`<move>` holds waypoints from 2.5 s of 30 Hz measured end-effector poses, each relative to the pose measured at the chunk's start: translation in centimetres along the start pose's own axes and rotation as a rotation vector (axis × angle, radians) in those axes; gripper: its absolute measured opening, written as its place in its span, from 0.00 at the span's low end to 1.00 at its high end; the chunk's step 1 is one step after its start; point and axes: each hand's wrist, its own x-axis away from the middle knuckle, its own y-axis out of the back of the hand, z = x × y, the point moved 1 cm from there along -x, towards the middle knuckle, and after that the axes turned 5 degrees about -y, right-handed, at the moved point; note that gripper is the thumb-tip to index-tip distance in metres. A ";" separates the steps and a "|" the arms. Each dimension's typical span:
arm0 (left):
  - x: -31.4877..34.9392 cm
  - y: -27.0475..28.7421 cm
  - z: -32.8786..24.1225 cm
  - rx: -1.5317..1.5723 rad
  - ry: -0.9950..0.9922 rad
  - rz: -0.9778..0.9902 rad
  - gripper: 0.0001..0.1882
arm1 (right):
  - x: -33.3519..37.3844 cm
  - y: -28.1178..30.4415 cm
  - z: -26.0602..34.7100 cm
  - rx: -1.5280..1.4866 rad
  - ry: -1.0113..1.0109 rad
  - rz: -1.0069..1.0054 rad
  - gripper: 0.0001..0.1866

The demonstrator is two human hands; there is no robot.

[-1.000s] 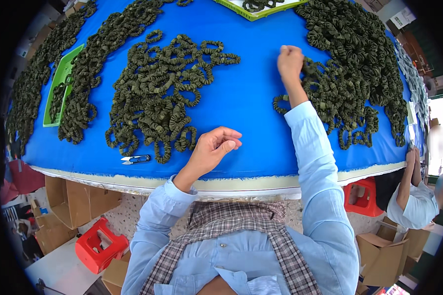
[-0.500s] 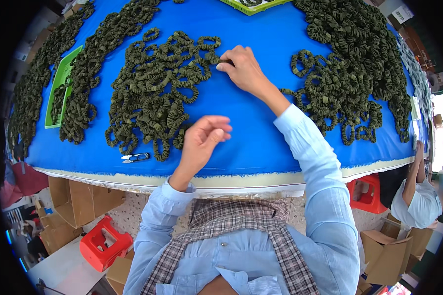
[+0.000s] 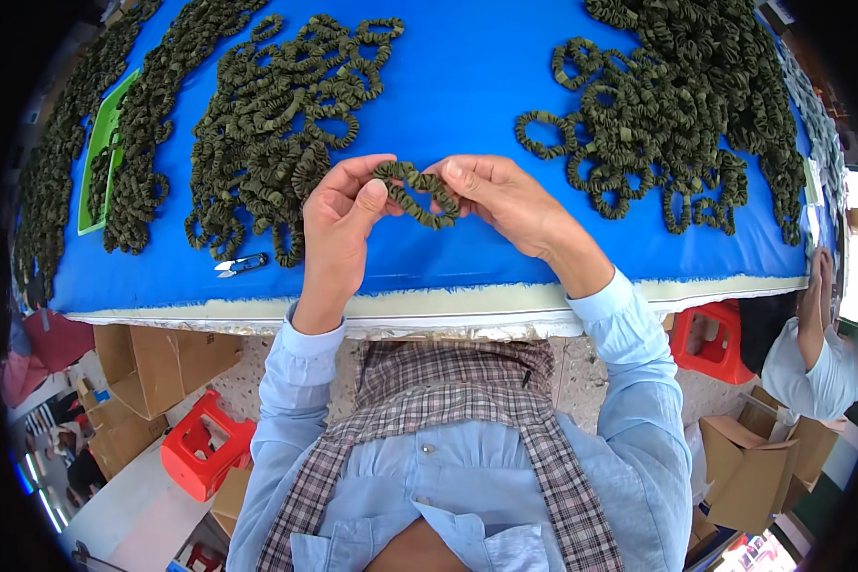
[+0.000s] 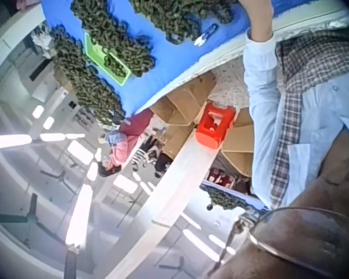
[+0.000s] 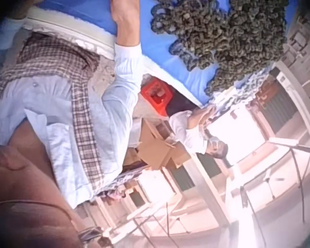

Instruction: The person repeatedly picks up short segments of green camouflage netting cord from a blue table and twists them into small loops by hand. The person places the finished loops into a pile on the table. A pair of scissors is visible on the table but is not used during the clip.

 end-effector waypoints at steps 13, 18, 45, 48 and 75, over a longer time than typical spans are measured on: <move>0.7 -2.1 1.4 0.307 0.195 0.010 0.15 | 1.3 2.0 -1.8 -0.105 0.012 -0.074 0.18; 0.6 -1.8 1.8 0.363 0.268 0.004 0.15 | 1.1 2.7 -2.0 -0.228 -0.008 -0.033 0.15; -0.3 -1.7 3.6 0.758 0.355 -0.151 0.12 | 0.9 2.1 -2.1 -0.399 -0.044 -0.062 0.15; -0.2 -2.1 3.9 0.827 0.352 -0.146 0.12 | 0.9 1.8 -2.1 -0.475 -0.017 -0.114 0.14; -1.0 -3.4 3.1 0.565 0.217 -0.034 0.06 | 1.0 1.8 -1.6 -0.013 0.060 -0.052 0.17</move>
